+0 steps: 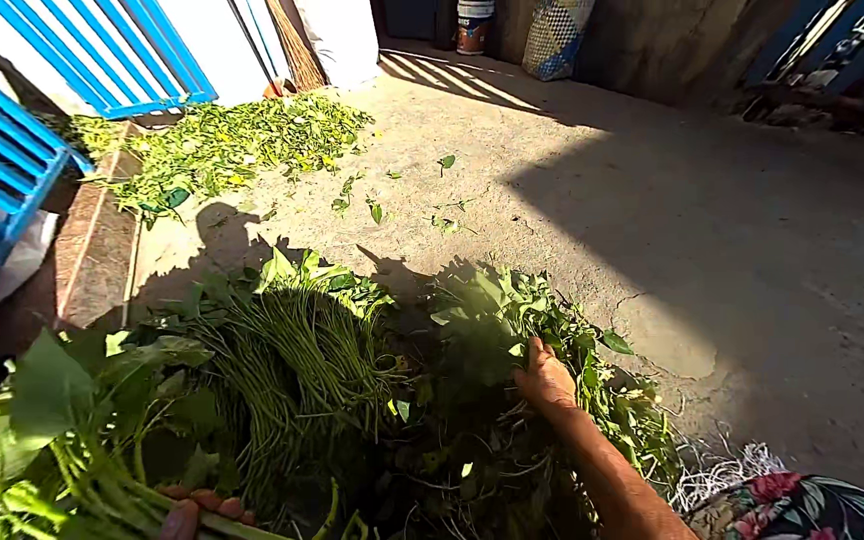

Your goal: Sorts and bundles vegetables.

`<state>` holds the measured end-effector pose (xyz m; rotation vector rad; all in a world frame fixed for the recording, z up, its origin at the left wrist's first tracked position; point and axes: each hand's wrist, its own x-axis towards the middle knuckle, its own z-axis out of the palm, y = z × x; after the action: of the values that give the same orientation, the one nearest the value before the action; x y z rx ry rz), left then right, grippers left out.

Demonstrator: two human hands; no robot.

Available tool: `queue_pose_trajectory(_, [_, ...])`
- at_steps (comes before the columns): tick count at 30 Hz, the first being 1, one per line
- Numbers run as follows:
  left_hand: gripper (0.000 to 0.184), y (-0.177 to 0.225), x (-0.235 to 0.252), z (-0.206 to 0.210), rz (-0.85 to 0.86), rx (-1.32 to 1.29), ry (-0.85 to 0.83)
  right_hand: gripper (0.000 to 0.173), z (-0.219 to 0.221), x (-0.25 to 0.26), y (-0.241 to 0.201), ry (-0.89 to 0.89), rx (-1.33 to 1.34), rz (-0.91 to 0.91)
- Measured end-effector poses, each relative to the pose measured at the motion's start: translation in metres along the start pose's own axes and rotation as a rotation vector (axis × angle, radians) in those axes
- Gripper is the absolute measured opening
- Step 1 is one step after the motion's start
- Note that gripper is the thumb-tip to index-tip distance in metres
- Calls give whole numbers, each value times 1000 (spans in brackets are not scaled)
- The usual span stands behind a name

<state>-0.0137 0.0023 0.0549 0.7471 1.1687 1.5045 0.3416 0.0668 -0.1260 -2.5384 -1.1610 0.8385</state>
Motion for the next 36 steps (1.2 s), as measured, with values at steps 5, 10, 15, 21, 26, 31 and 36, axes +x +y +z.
queue_pose_trajectory(5, [11,-2,2,4,-1,-9,-12,50,-66,-51,-2,377,-101,-57])
queue_pose_trajectory(10, [9,-4,3,6,27,46,38,53,-34,-58,13,688,-198,-66])
queue_pose_trajectory(15, [8,-8,5,11,48,111,61,82,79,-89,23,-304,-266,-304])
queue_pose_trajectory(21, [8,-9,6,3,24,116,79,34,88,-115,-8,-524,-208,-569])
queue_pose_trajectory(26, [8,-6,6,-5,27,92,84,26,61,-66,-8,345,52,-404])
queue_pose_trajectory(31, [7,0,2,-2,-14,115,84,25,25,-31,1,772,141,-322])
queue_pose_trajectory(36, [8,-2,3,4,-57,107,92,28,59,-10,6,89,267,-96])
